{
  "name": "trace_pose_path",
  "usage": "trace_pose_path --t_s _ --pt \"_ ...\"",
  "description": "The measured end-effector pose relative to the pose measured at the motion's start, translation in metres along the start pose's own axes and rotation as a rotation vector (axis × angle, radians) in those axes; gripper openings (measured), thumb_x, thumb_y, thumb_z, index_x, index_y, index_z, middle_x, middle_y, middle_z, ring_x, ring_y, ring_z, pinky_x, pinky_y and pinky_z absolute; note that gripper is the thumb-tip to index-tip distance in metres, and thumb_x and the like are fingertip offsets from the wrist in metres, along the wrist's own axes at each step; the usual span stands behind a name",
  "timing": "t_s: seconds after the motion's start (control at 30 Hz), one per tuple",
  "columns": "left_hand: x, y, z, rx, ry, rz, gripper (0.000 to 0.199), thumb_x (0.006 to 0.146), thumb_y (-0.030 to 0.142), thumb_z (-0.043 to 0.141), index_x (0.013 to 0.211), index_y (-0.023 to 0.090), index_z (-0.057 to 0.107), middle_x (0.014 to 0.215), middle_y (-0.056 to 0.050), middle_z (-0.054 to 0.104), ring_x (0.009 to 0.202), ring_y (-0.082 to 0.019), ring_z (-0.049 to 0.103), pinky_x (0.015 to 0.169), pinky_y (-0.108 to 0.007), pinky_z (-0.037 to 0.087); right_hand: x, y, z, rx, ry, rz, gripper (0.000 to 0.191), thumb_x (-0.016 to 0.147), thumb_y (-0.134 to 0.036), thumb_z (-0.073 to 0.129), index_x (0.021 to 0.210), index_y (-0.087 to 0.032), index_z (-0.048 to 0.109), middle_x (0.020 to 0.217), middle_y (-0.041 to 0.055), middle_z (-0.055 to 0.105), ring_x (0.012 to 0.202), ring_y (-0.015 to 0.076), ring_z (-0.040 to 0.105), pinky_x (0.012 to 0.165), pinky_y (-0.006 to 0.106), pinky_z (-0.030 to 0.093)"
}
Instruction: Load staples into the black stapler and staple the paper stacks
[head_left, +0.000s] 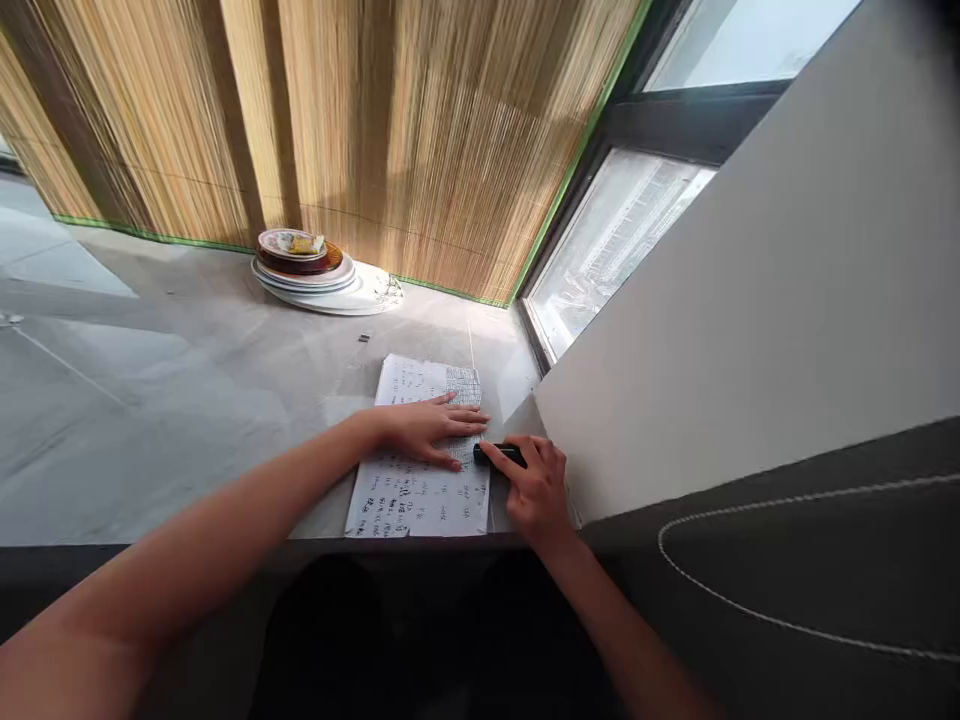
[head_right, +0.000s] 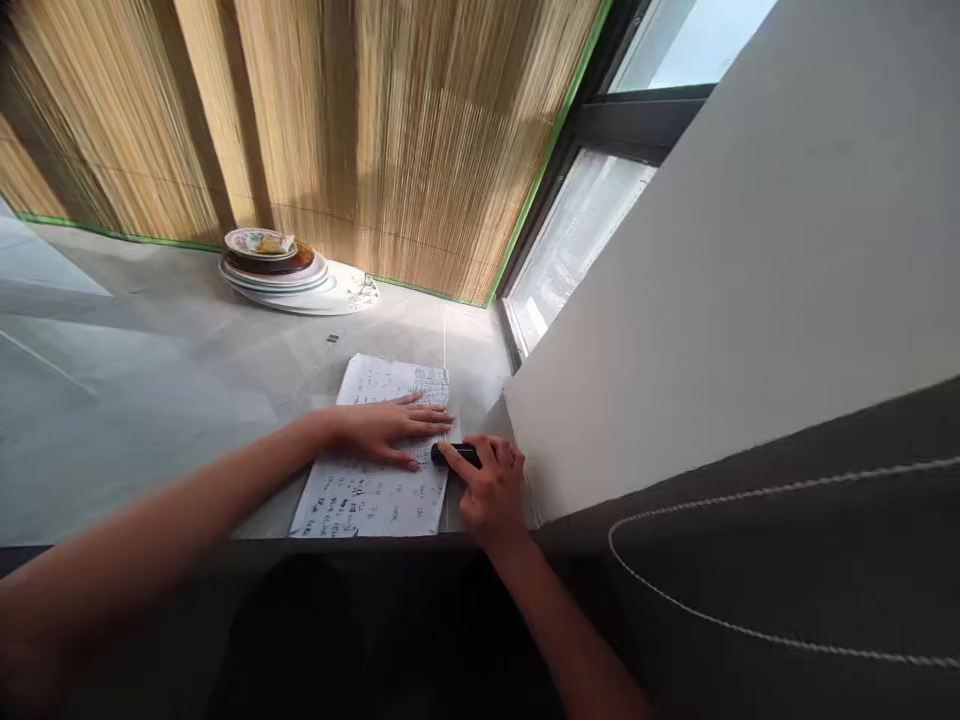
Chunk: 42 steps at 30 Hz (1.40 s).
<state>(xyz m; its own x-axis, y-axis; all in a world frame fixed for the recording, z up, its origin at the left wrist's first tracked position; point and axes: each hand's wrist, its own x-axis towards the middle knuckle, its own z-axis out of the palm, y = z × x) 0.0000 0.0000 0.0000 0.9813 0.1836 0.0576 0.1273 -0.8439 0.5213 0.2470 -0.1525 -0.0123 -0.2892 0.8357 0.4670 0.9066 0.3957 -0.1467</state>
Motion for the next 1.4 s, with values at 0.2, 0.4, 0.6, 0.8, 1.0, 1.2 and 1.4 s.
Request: trace_pose_path --t_s 0.2,0.4,0.6,0.8,1.0,1.2,1.4 --pt "-0.006 -0.003 -0.007 -0.076 0.098 -0.025 0.071 0.104 0.046 0.061 0.169 0.028 0.038 0.174 -0.009 0.036 0.165 -0.031 0.026 0.136 -0.051 0.007 -0.004 0.004 0.002 0.175 0.124 0.087 0.058 0.100 -0.010 0.051 0.152 -0.035 0.059 0.123 0.0096 0.064 0.110 0.0280 0.059 0.097 0.049 0.055" --pt "-0.003 -0.013 -0.007 -0.313 0.417 -0.096 0.041 0.105 0.044 0.058 0.140 0.026 0.067 0.156 -0.012 0.059 0.146 -0.031 0.054 0.121 -0.048 0.040 -0.001 -0.001 -0.004 0.130 0.561 0.289 0.043 0.102 -0.026 0.061 0.145 -0.026 0.063 0.108 0.0110 0.064 0.097 0.0287 0.065 0.084 0.047 0.059" --pt "-0.012 -0.032 -0.023 -0.467 1.238 -0.301 0.037 0.107 0.046 0.049 0.086 0.022 0.068 0.093 -0.007 0.070 0.091 -0.023 0.063 0.085 -0.035 0.050 0.090 -0.015 -0.009 0.482 0.464 0.241 0.028 0.094 -0.034 0.072 0.120 -0.025 0.072 0.100 0.0063 0.064 0.088 0.0241 0.065 0.075 0.039 0.059" --pt "-0.023 -0.049 -0.031 -0.558 1.548 -0.474 0.032 0.104 0.038 0.048 0.083 0.021 0.065 0.092 -0.006 0.066 0.085 -0.020 0.060 0.075 -0.031 0.047 0.186 -0.013 0.047 0.788 0.231 0.112 0.029 0.085 -0.032 0.079 0.112 -0.023 0.071 0.105 0.0070 0.068 0.096 0.0248 0.067 0.085 0.040 0.058" --pt "-0.023 -0.060 -0.027 -0.585 1.637 -0.618 0.030 0.102 0.035 0.049 0.080 0.021 0.064 0.089 -0.007 0.067 0.083 -0.020 0.061 0.071 -0.030 0.047 0.192 -0.010 0.085 0.839 0.040 0.037 0.031 0.085 -0.037 0.081 0.112 -0.024 0.076 0.098 0.0038 0.064 0.088 0.0219 0.064 0.083 0.038 0.053" --pt "-0.026 -0.067 -0.025 -0.618 1.618 -0.673 0.031 0.101 0.036 0.053 0.078 0.021 0.067 0.087 -0.007 0.069 0.080 -0.019 0.062 0.075 -0.032 0.050 0.196 -0.001 0.082 0.894 -0.088 -0.080 0.029 0.104 -0.042 0.055 0.119 -0.026 0.073 0.106 0.0062 0.065 0.101 0.0239 0.062 0.093 0.041 0.049" --pt "-0.027 -0.071 -0.028 -0.760 1.722 -0.668 0.042 0.104 0.047 0.052 0.080 0.017 0.070 0.088 -0.010 0.071 0.077 -0.018 0.064 0.075 -0.030 0.052 0.199 0.014 0.094 0.837 -0.116 0.105 0.029 0.105 -0.035 0.037 0.103 -0.023 0.063 0.089 0.0030 0.061 0.085 0.0217 0.057 0.083 0.037 0.045"
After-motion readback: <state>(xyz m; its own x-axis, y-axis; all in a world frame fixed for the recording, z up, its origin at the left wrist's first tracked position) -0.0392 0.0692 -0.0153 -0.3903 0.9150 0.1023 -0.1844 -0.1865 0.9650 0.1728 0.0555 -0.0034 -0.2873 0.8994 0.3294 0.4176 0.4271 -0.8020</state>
